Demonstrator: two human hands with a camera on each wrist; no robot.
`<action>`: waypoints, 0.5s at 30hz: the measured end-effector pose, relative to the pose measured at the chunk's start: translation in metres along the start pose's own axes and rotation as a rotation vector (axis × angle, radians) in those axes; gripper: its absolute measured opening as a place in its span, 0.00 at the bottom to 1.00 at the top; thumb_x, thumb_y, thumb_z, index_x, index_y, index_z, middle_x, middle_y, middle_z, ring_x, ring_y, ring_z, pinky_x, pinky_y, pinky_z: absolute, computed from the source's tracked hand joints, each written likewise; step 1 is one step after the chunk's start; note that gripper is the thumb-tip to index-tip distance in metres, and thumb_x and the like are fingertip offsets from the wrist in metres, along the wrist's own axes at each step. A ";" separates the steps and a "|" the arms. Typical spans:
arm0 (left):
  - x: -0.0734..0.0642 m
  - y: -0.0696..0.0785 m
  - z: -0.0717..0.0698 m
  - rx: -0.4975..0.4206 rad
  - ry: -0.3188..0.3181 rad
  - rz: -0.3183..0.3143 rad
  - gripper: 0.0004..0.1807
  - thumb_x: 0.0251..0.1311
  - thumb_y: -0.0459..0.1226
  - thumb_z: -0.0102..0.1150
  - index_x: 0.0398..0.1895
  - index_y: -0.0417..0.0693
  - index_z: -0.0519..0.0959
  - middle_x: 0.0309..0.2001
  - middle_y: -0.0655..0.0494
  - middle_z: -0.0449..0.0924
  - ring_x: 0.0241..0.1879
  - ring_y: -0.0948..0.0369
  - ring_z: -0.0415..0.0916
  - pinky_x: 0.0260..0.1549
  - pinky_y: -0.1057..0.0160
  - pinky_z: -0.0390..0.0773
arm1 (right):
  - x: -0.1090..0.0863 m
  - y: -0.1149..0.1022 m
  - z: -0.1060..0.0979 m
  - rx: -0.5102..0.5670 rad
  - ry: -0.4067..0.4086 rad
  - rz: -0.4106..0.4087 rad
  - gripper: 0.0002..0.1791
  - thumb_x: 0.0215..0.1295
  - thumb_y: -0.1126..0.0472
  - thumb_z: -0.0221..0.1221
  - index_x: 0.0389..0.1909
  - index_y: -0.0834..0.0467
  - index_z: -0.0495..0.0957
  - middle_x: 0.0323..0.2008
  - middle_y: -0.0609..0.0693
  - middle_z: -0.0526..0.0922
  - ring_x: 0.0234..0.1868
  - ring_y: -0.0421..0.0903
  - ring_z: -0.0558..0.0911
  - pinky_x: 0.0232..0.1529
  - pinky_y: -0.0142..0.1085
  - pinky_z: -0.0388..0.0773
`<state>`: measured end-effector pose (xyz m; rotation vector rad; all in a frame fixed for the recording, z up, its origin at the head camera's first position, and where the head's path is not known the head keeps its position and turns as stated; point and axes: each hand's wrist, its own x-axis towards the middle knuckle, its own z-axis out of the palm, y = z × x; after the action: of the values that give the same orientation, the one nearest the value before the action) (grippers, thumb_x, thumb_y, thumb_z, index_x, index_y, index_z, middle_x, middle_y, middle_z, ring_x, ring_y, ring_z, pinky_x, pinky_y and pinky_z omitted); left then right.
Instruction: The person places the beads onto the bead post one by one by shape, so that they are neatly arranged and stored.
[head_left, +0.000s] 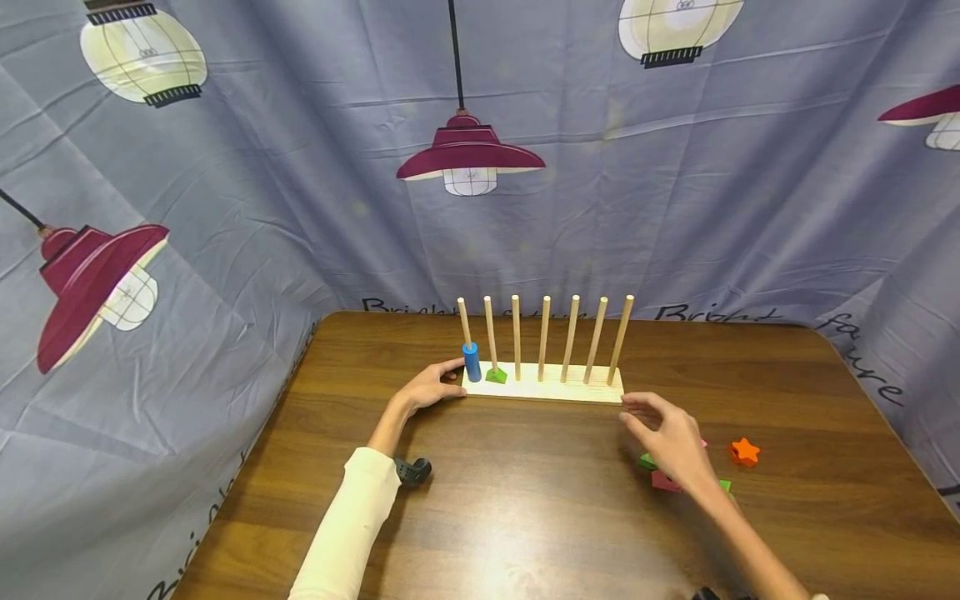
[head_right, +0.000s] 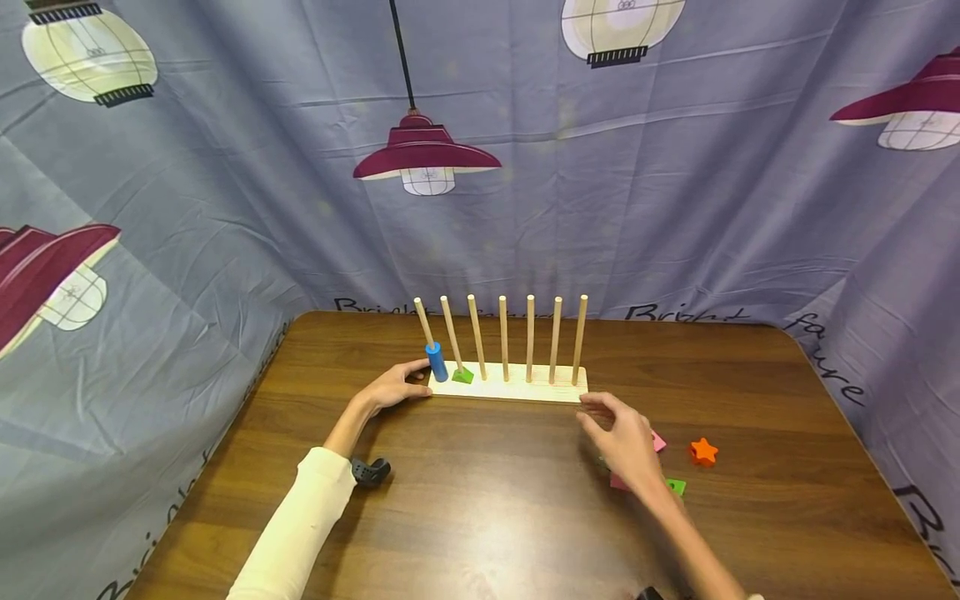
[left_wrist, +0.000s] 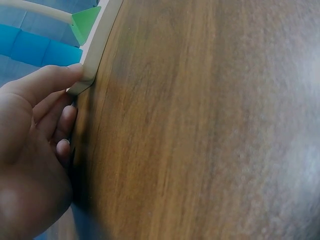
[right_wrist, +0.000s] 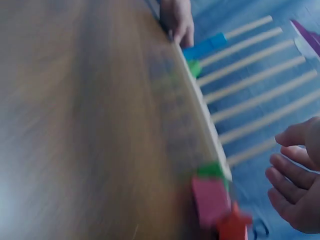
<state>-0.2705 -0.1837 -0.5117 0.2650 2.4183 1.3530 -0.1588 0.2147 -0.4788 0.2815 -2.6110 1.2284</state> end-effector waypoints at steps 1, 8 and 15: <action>0.000 0.000 0.000 0.000 0.001 0.001 0.39 0.60 0.37 0.67 0.75 0.45 0.64 0.67 0.41 0.67 0.62 0.48 0.65 0.62 0.47 0.64 | -0.009 0.005 -0.010 -0.035 0.015 0.015 0.14 0.63 0.64 0.68 0.49 0.62 0.83 0.42 0.56 0.87 0.42 0.51 0.85 0.40 0.29 0.78; 0.002 -0.001 0.000 0.011 0.003 0.008 0.39 0.61 0.36 0.66 0.75 0.47 0.64 0.67 0.42 0.66 0.62 0.48 0.65 0.62 0.47 0.64 | -0.073 0.038 -0.060 -0.168 0.039 0.189 0.19 0.62 0.56 0.70 0.52 0.58 0.82 0.46 0.62 0.85 0.51 0.65 0.80 0.43 0.54 0.74; 0.001 -0.002 0.002 -0.002 -0.004 0.005 0.39 0.61 0.36 0.65 0.76 0.45 0.63 0.68 0.41 0.65 0.63 0.47 0.64 0.62 0.46 0.64 | -0.100 0.061 -0.074 -0.262 -0.083 0.240 0.27 0.59 0.56 0.72 0.57 0.62 0.78 0.56 0.72 0.76 0.55 0.75 0.72 0.45 0.65 0.68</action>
<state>-0.2712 -0.1829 -0.5146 0.2728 2.4150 1.3554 -0.0702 0.3170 -0.5073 -0.0314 -2.9043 0.9400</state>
